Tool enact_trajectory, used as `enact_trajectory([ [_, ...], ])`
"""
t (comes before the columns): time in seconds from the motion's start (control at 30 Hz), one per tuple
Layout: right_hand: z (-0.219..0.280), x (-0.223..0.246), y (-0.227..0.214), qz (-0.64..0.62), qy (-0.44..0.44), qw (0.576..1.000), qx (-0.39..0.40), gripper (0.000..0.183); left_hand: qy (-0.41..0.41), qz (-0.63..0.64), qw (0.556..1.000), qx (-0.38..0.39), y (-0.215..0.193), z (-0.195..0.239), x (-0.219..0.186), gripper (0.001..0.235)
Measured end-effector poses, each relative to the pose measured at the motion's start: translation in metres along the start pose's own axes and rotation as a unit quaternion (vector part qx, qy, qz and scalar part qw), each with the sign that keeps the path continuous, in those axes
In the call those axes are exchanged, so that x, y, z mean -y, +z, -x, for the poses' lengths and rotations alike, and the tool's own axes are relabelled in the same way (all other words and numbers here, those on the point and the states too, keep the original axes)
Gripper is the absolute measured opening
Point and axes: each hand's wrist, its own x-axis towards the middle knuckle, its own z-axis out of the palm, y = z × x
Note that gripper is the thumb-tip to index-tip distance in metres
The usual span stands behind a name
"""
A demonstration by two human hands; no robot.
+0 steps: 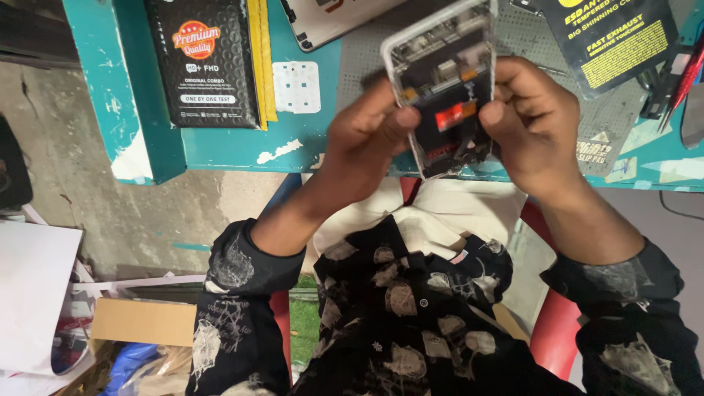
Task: The person disassembles a smartphone, removes the old battery, and installs a new battery. They connect the battery connector and adjust internal components using tweezers. The phone remains open at the end.
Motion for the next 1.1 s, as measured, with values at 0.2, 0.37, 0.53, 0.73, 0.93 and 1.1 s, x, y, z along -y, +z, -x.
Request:
enact_trajectory([
  [0.2, -0.013, 0.021, -0.001, -0.044, 0.087, 0.993, 0.063, 0.056, 0.066, 0.167, 0.983, -0.045, -0.002, -0.008, 0.000, 0.044],
  [0.37, -0.010, 0.022, 0.006, 0.001, 0.085, 0.996, 0.035, 0.051, 0.105, 0.179, 0.977, -0.040, -0.001, -0.006, -0.003, 0.047],
  [0.53, -0.008, 0.020, 0.003, -0.046, 0.055, 0.997, -0.018, 0.044, 0.114, 0.166, 0.979, -0.040, -0.005, -0.006, -0.001, 0.044],
  [0.73, -0.009, 0.020, -0.006, -0.085, 0.001, 0.996, -0.018, 0.032, 0.104, 0.024, 0.989, -0.104, -0.001, -0.005, 0.001, 0.049],
  [0.93, -0.011, 0.018, -0.013, -0.069, -0.023, 0.997, 0.015, 0.025, 0.089, -0.062, 0.987, -0.115, 0.003, -0.003, -0.004, 0.054],
  [1.1, -0.013, 0.020, -0.008, -0.031, -0.010, 0.999, -0.011, 0.027, 0.094, -0.045, 0.989, -0.103, 0.005, -0.002, -0.004, 0.051],
])
